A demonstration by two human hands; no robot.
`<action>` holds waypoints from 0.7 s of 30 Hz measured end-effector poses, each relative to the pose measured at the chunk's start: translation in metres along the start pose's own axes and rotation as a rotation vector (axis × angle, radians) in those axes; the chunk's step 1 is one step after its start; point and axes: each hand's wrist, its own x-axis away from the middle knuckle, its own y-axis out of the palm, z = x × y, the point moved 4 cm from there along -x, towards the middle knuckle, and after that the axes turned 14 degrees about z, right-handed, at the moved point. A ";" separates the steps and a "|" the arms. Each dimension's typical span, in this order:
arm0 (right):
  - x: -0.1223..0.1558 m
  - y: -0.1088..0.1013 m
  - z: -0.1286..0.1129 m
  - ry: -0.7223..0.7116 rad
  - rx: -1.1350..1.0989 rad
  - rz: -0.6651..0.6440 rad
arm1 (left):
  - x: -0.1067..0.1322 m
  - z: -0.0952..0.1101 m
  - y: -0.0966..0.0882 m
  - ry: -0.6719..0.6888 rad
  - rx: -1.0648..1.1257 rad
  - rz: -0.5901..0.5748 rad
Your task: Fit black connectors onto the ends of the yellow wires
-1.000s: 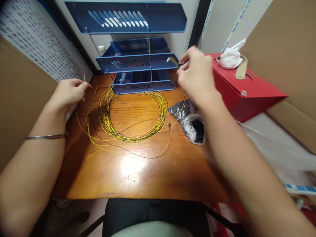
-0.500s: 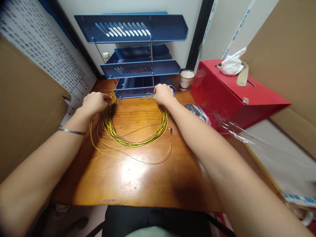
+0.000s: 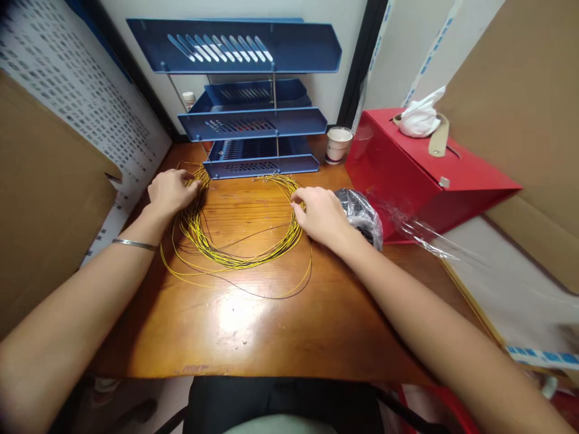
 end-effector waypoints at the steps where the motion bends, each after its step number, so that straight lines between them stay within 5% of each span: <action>1: 0.009 -0.005 -0.001 0.002 -0.007 0.018 | 0.000 0.002 0.002 0.009 0.010 0.007; 10: 0.057 -0.022 -0.002 0.073 -0.134 0.018 | -0.010 0.000 0.013 -0.066 -0.048 -0.076; 17: 0.068 -0.026 -0.007 0.190 0.203 -0.317 | -0.008 0.002 0.017 -0.099 -0.002 -0.068; 21: 0.070 -0.030 -0.010 0.205 0.264 -0.401 | -0.006 0.004 0.018 -0.093 0.001 -0.050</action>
